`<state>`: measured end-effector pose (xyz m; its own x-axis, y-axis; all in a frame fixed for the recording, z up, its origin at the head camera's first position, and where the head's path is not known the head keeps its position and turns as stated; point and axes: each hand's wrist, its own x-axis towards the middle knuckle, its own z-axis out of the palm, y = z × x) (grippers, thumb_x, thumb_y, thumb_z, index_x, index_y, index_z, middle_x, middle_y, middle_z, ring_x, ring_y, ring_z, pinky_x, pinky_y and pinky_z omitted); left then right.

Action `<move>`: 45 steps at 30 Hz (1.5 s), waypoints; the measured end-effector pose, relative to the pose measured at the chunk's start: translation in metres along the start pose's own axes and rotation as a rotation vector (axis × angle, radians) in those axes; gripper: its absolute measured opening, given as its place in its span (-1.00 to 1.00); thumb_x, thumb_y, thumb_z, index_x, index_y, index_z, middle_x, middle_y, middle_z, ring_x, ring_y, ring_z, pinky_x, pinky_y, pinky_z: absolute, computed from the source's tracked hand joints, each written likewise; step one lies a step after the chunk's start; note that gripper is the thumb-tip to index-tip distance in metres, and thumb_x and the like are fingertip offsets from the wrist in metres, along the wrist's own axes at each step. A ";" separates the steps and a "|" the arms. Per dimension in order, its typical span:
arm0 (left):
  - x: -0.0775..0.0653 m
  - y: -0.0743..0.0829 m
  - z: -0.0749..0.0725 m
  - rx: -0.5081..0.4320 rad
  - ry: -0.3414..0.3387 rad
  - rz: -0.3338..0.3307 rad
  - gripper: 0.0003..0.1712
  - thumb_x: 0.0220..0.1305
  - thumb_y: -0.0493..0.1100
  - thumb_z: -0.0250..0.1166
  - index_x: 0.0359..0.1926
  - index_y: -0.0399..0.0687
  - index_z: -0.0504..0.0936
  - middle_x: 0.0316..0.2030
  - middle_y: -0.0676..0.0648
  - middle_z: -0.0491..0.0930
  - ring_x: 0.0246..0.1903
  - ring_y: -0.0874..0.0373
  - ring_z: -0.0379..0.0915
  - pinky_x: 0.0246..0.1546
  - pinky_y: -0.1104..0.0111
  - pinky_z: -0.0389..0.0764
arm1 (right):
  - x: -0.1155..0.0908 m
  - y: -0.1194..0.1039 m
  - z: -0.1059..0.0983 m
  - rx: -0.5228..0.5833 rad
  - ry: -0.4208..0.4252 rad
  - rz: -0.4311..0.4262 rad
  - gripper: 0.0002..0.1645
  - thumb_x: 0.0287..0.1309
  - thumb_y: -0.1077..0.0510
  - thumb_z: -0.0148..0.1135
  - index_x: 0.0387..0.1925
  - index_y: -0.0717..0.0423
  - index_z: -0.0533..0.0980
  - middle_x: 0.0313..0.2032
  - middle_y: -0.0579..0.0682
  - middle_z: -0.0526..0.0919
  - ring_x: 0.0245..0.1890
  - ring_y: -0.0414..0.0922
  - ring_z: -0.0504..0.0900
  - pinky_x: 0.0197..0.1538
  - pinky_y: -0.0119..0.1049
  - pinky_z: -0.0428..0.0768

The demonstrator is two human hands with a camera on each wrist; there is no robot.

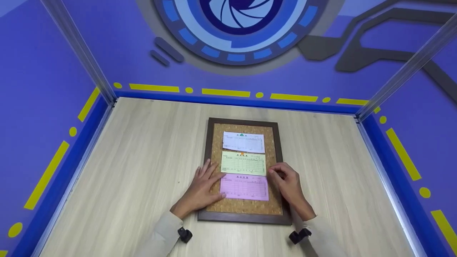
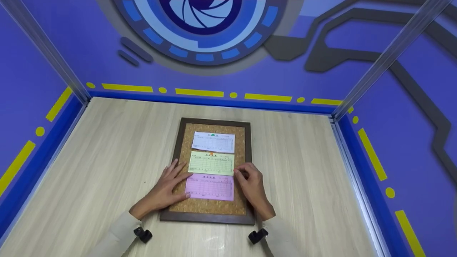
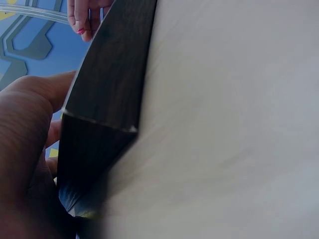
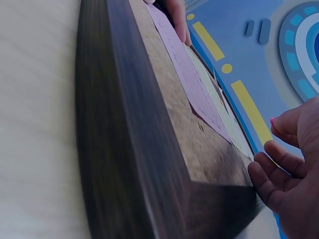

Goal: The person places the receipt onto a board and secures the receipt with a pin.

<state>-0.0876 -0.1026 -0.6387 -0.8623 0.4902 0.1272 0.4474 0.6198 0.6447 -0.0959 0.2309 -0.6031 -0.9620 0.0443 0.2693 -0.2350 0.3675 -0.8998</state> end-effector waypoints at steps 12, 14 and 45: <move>-0.001 0.000 0.000 0.005 0.002 0.004 -0.17 0.32 0.17 0.52 0.53 -0.01 0.57 0.71 -0.26 0.15 0.74 -0.37 -0.28 0.61 -0.42 -0.13 | -0.001 -0.006 0.013 -0.035 -0.063 -0.023 -0.94 0.33 0.48 0.43 -0.24 0.35 0.74 -0.19 0.19 0.77 -0.25 -0.13 0.63 -0.19 -0.54 0.51; -0.001 -0.001 0.000 0.003 0.005 0.006 -0.17 0.32 0.18 0.51 0.52 -0.01 0.58 0.71 -0.25 0.15 0.74 -0.37 -0.28 0.60 -0.43 -0.12 | 0.001 0.000 0.016 -0.044 -0.071 -0.023 -0.93 0.33 0.47 0.44 -0.24 0.32 0.75 -0.18 0.16 0.78 -0.25 -0.12 0.63 -0.20 -0.52 0.51; -0.001 0.000 0.000 -0.015 0.008 0.016 -0.17 0.30 0.14 0.50 0.52 -0.03 0.57 0.71 -0.27 0.14 0.74 -0.36 -0.29 0.61 -0.41 -0.16 | 0.002 0.008 0.036 -0.110 -0.258 -0.032 -0.91 0.40 0.28 0.48 -0.25 0.05 0.78 -0.25 -0.07 0.81 -0.19 -0.14 0.72 -0.05 -0.32 0.65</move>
<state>-0.0869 -0.1031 -0.6389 -0.8571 0.4947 0.1435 0.4574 0.6030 0.6536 -0.1050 0.2003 -0.6217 -0.9611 -0.2022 0.1883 -0.2633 0.4638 -0.8459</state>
